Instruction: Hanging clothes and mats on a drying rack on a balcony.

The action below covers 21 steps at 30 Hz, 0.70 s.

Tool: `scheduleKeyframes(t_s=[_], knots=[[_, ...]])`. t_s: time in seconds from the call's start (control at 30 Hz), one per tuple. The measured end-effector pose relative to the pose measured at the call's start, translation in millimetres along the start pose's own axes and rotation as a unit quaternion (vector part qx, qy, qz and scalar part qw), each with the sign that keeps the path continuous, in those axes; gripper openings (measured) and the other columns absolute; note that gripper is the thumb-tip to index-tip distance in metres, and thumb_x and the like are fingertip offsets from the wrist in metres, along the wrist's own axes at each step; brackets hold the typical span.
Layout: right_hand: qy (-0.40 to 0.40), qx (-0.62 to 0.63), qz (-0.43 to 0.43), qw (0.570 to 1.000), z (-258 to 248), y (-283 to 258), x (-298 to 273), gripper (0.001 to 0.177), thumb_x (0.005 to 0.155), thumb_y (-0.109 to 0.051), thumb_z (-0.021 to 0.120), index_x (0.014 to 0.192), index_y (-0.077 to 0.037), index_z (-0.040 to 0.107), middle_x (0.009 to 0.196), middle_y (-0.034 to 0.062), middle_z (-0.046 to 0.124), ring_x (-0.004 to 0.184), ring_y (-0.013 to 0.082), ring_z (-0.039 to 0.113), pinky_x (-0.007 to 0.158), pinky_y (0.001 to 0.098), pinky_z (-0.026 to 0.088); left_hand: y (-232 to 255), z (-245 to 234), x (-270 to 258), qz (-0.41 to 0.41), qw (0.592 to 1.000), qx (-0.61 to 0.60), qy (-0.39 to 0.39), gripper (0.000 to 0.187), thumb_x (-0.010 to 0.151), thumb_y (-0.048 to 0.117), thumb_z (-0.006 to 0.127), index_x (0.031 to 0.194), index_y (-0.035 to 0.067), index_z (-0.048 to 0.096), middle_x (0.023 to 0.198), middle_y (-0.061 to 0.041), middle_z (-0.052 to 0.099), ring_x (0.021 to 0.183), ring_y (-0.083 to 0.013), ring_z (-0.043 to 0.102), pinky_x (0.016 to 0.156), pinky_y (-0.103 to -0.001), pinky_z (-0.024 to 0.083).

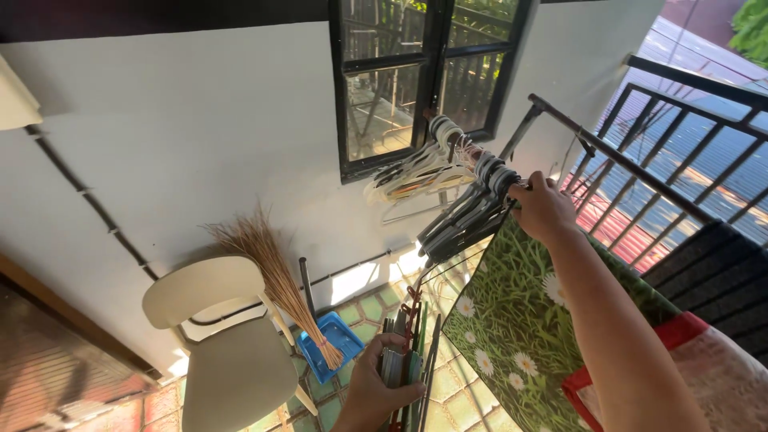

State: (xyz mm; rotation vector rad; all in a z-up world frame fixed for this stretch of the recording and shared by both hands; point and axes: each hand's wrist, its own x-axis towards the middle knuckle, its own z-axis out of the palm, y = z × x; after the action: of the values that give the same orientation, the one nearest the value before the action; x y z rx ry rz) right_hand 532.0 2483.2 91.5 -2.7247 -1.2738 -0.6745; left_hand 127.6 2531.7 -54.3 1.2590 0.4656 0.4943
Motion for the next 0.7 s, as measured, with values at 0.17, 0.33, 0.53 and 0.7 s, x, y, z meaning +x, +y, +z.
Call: scheduleKeyframes(t_s=[0.17, 0.33, 0.53, 0.7], knots=[[-0.031, -0.007, -0.011, 0.999, -4, 4, -5, 0.03, 0.095, -0.038, 0.069, 0.124, -0.032, 0.067, 0.133, 0.0036, 0.052, 0.123, 0.0279, 0.06, 0.092, 0.0452, 0.057, 31, 4, -10, 0.049, 0.996, 0.072, -0.026, 0.063, 0.066, 0.003, 0.089, 0.121, 0.01, 0.057, 0.101, 0.001, 0.066, 0.081, -0.0101, 0.071, 0.071, -0.028, 0.058], [-0.054, -0.009, -0.012, 0.998, -14, 4, 0, 0.029, 0.094, -0.04, 0.069, 0.121, -0.03, 0.067, 0.133, 0.001, 0.053, 0.123, 0.0278, 0.061, 0.091, 0.0458, 0.058, 61, 5, -5, 0.012, 0.992, 0.115, -0.055, 0.064, 0.069, 0.006, 0.088, 0.123, 0.013, 0.054, 0.092, -0.002, 0.071, 0.078, -0.01, 0.071, 0.072, -0.028, 0.058], [-0.053, 0.019, -0.027, 0.998, -13, 7, 1, 0.034, 0.093, -0.042, 0.068, 0.121, -0.022, 0.063, 0.131, 0.0042, 0.053, 0.122, 0.0299, 0.062, 0.088, 0.0477, 0.059, 75, 15, 6, 0.017, 0.988, 0.119, -0.094, 0.065, 0.071, 0.008, 0.086, 0.126, 0.014, 0.054, 0.093, -0.003, 0.072, 0.08, -0.0105, 0.073, 0.075, -0.029, 0.06], [-0.047, 0.027, -0.04, 0.998, -10, 9, -1, 0.035, 0.095, -0.041, 0.066, 0.124, -0.021, 0.062, 0.132, 0.0052, 0.054, 0.118, 0.0297, 0.064, 0.088, 0.047, 0.06, 84, 30, 14, 0.049, 0.98, 0.166, -0.098, 0.064, 0.069, 0.01, 0.087, 0.125, 0.013, 0.055, 0.095, -0.003, 0.075, 0.083, -0.0097, 0.072, 0.079, -0.029, 0.059]])
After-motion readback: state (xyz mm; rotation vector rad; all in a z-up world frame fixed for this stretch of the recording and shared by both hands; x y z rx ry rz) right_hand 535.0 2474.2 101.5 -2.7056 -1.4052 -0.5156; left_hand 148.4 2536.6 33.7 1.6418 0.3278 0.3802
